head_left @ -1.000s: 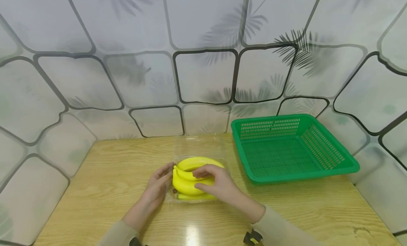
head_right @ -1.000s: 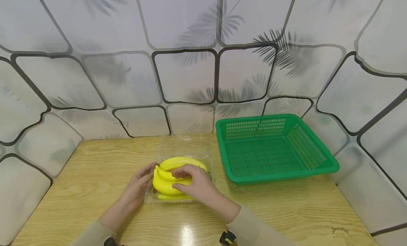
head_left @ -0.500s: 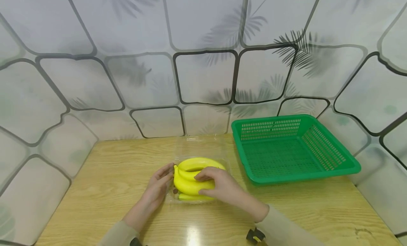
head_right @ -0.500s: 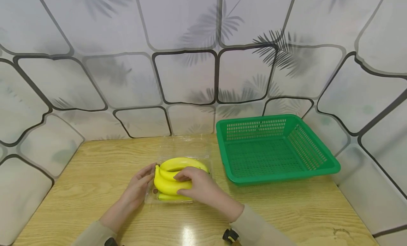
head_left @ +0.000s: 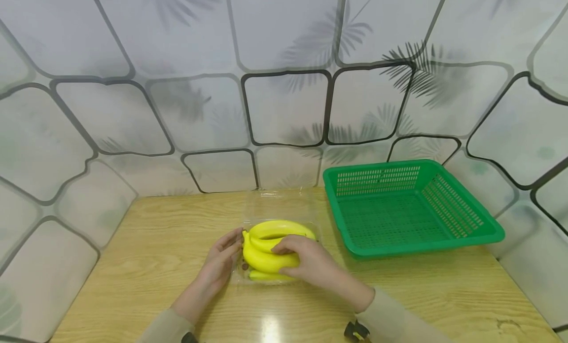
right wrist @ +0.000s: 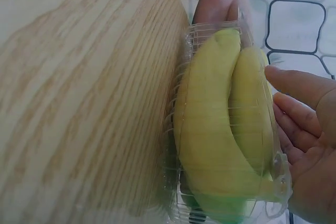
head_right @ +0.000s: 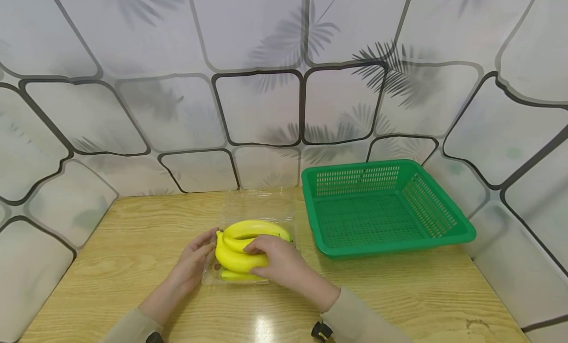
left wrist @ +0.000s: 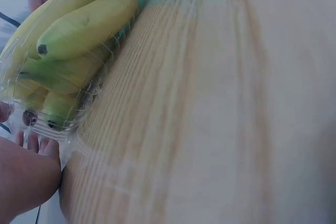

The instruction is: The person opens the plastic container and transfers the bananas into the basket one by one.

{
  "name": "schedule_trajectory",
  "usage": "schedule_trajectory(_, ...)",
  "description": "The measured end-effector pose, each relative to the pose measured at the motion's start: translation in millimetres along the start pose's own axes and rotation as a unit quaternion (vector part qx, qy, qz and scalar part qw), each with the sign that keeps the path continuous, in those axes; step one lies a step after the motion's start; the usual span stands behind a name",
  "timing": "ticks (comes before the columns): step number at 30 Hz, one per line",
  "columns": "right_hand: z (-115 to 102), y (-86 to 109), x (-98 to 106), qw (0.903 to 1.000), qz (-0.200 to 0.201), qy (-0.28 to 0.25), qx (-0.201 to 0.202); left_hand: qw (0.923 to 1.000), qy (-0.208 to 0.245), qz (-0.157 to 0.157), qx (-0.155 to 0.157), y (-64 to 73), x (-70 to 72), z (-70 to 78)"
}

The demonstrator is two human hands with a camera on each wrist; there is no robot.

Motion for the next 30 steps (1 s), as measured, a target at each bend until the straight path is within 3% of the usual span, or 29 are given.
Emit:
schedule_trajectory(10,-0.2,1.2,-3.0,0.9975,0.002,0.063,0.030,0.9999,-0.001,0.009,0.005,0.4,-0.6,1.2)
schedule_trajectory(22,-0.4,2.5,-4.1,0.9972,0.017,0.065,0.034,0.9999,-0.007,0.010,0.006,-2.2,0.5,-0.8)
schedule_trajectory(30,-2.8,2.1,-2.5,0.9969,0.004,0.071,0.035,0.9999,-0.007,0.006,0.007,-0.3,0.2,1.1)
Point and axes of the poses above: each hand's wrist, its own y-axis away from the middle knuckle, its own x-axis out of the back of the hand, z = x × y, the point moved 1 cm from there along -y, towards the middle knuckle, and after that the axes turned 8 degrees about z, right-handed, at the moved point
